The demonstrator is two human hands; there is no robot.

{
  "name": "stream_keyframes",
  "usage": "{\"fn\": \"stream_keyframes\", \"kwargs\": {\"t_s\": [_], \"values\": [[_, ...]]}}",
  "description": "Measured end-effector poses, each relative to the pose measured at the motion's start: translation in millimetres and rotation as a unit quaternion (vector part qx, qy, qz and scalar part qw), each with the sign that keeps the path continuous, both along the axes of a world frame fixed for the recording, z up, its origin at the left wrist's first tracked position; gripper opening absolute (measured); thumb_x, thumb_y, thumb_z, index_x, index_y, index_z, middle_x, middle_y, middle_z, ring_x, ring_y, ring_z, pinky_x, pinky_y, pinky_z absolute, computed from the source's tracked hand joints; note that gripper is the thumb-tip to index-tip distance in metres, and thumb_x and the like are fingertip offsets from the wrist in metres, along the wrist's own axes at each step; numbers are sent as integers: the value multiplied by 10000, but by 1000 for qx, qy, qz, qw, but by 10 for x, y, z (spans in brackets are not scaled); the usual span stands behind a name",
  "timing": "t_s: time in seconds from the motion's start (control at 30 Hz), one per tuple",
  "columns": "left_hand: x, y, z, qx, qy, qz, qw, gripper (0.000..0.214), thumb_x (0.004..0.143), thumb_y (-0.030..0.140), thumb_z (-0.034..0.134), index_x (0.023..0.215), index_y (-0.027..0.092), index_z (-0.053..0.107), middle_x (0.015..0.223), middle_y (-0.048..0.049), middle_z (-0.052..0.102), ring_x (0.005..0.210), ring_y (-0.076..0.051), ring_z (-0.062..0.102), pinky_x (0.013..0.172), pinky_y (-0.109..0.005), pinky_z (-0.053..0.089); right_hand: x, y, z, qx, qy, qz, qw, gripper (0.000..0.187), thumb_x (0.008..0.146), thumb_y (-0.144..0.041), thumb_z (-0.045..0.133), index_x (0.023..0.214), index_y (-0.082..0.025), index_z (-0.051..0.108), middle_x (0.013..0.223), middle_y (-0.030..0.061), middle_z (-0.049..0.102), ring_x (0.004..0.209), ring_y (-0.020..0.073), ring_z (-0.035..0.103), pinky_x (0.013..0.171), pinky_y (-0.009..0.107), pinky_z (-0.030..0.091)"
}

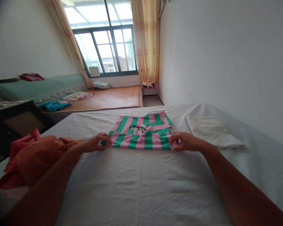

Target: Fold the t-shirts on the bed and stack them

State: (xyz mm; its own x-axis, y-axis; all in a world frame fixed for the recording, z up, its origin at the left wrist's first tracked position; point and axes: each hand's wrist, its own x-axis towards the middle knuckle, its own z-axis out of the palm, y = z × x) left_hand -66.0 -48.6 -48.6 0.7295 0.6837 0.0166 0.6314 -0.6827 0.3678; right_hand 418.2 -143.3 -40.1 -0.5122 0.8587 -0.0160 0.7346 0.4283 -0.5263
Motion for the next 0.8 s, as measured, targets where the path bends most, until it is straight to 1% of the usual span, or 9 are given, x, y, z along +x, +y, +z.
{"fn": "stream_keyframes", "kwargs": {"t_s": [0.07,0.17,0.33,0.4,0.5,0.53,0.6,0.7,0.8], "values": [[-1,-20,-7,14,18,4,1000,362,671,196,581,1018,246,673,1048,-26,621,1039,-212,527,981,-309,370,-39,-31,-26,-5,-15,43,999,261,681,-265,658,930,-188,646,902,40,590,788,166,551,730,266,440],[54,-17,-64,59,24,32,997,398,655,133,516,1010,240,659,1016,-28,620,1017,-214,527,931,-305,396,-62,-8,-108,47,-25,29,998,333,636,-87,543,942,-182,634,921,53,608,851,185,553,787,285,428],[106,-32,7,99,14,66,993,267,696,138,506,864,228,693,887,-34,644,915,-211,555,862,-296,418,31,52,-64,80,1,-19,997,309,659,-89,488,865,-201,689,865,50,667,843,207,579,809,310,421],[73,-81,110,46,24,43,998,253,681,146,540,857,222,706,874,-21,657,885,-197,571,851,-276,422,121,14,26,26,17,-30,999,248,689,-147,525,854,-192,705,853,48,684,830,211,599,783,296,433],[43,-190,267,-93,55,-24,994,260,687,217,621,926,229,721,922,-4,681,849,-177,598,813,-243,438,234,-81,160,-123,-6,-5,992,199,732,-277,596,856,-189,724,826,40,698,787,211,622,709,269,448],[66,-229,305,-121,56,-42,990,267,697,262,647,951,233,722,947,-6,685,853,-177,601,809,-238,440,241,-108,195,-145,-11,-1,989,220,740,-336,618,866,-192,727,830,38,698,779,210,623,694,264,448],[204,-306,340,-125,34,-49,990,269,751,359,638,969,226,723,944,-17,688,846,-175,602,801,-238,444,177,-144,236,-115,1,-17,993,298,765,-453,613,860,-192,722,824,35,688,758,201,610,670,259,439],[642,-445,247,-56,-41,-8,998,342,899,412,452,984,202,709,897,-33,691,832,-165,605,811,-256,454,-128,-161,188,0,50,-49,998,410,860,-513,474,801,-171,692,721,27,642,679,164,570,629,251,417],[1166,-642,-1,12,-94,-46,994,385,943,377,376,1219,224,596,1240,-66,593,1136,-193,526,990,-305,391,-536,-148,-19,66,59,-21,996,338,893,-430,452,927,-175,671,786,33,650,685,148,575,659,248,426]]}}
